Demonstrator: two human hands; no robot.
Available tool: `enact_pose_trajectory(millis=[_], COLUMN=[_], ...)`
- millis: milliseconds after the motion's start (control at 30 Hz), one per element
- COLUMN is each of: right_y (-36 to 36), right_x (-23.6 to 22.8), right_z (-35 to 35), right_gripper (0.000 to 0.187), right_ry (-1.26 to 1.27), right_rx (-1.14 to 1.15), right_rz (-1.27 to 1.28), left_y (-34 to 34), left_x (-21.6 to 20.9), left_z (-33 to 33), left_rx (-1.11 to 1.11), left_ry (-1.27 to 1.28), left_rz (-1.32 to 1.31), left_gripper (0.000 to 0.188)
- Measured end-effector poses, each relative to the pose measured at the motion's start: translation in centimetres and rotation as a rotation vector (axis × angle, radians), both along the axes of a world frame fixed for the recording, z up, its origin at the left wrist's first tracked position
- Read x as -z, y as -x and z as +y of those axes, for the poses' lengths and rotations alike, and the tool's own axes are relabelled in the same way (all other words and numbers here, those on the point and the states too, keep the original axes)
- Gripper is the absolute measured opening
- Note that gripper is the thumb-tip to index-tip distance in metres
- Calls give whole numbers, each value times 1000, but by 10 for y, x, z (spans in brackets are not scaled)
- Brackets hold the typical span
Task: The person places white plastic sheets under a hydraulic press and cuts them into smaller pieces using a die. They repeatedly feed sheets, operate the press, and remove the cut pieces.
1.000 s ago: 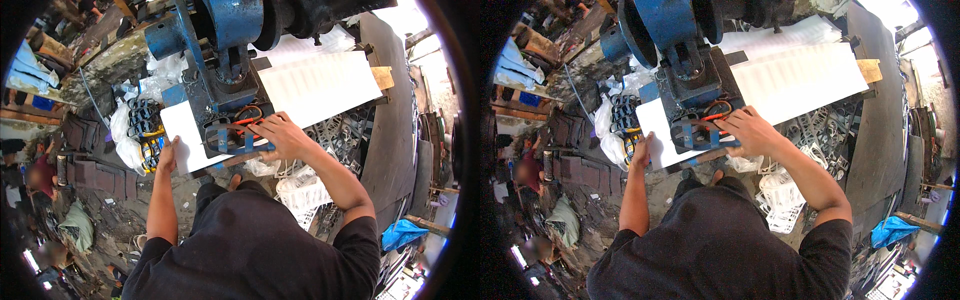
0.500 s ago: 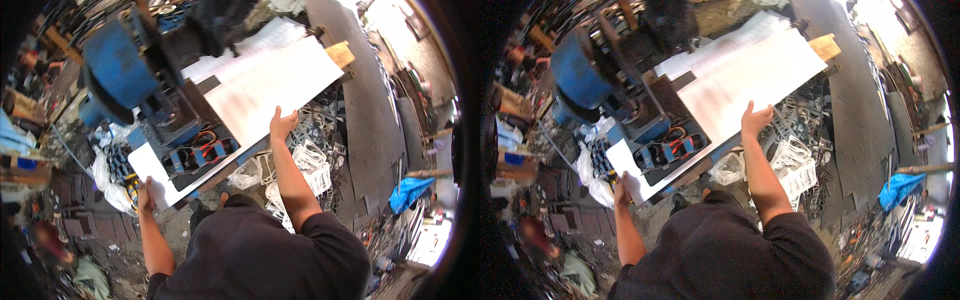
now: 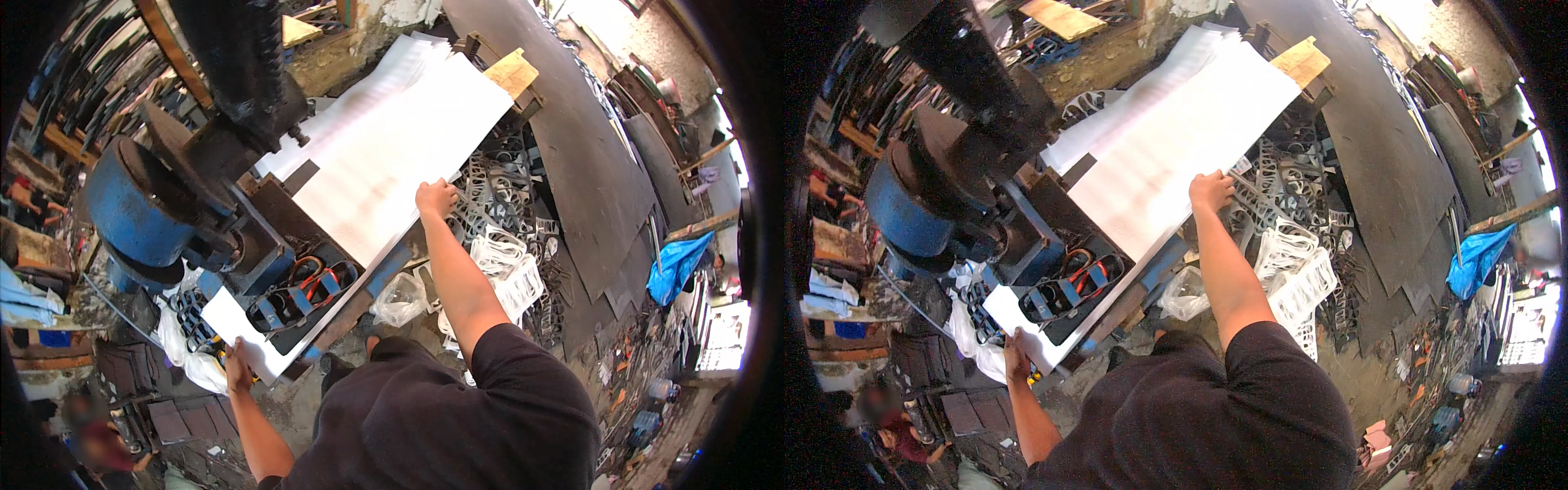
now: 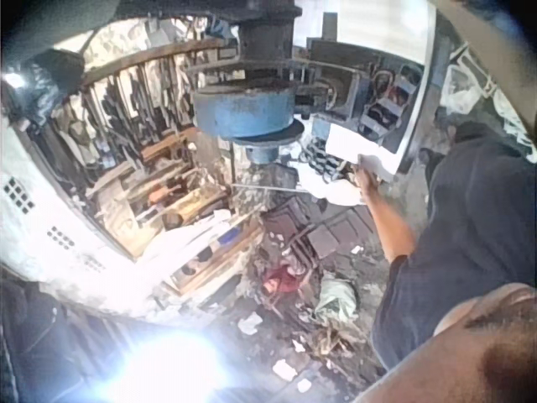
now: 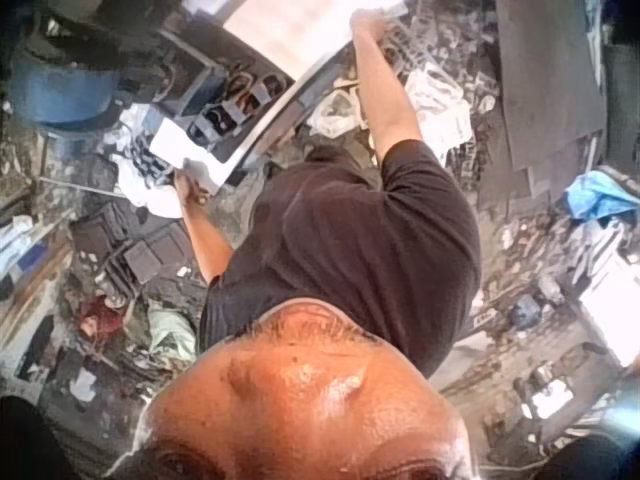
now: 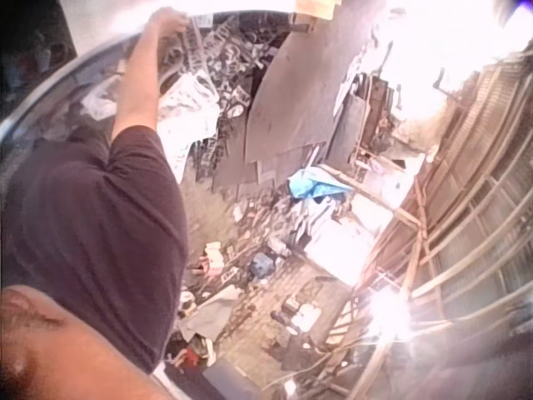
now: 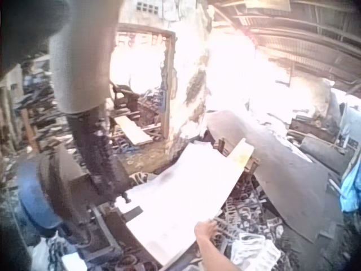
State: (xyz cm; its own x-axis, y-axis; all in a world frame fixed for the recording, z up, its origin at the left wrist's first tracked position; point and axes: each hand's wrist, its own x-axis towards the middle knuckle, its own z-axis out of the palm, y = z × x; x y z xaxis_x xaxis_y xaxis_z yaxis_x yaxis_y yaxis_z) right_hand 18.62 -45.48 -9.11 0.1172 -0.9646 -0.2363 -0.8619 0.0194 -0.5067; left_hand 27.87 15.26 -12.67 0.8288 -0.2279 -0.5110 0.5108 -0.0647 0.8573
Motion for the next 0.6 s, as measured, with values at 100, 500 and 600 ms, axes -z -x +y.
enact_pose_trajectory(millis=[100, 500, 600], right_y=[0, -156, -164], right_x=[1, -9, -9], right_z=[-11, 20, 5], right_gripper=[50, 67, 72], right_ry=[150, 436, 232], right_rx=[69, -1298, -1362], right_rz=[-3, 22, 138], left_y=[-1, -3, -6], left_x=[-9, -15, -6], left_z=[-15, -27, -21], left_rx=[11, -132, -126], left_ry=[-42, -69, -69], left_rz=[65, 64, 41], left_gripper=[43, 28, 25])
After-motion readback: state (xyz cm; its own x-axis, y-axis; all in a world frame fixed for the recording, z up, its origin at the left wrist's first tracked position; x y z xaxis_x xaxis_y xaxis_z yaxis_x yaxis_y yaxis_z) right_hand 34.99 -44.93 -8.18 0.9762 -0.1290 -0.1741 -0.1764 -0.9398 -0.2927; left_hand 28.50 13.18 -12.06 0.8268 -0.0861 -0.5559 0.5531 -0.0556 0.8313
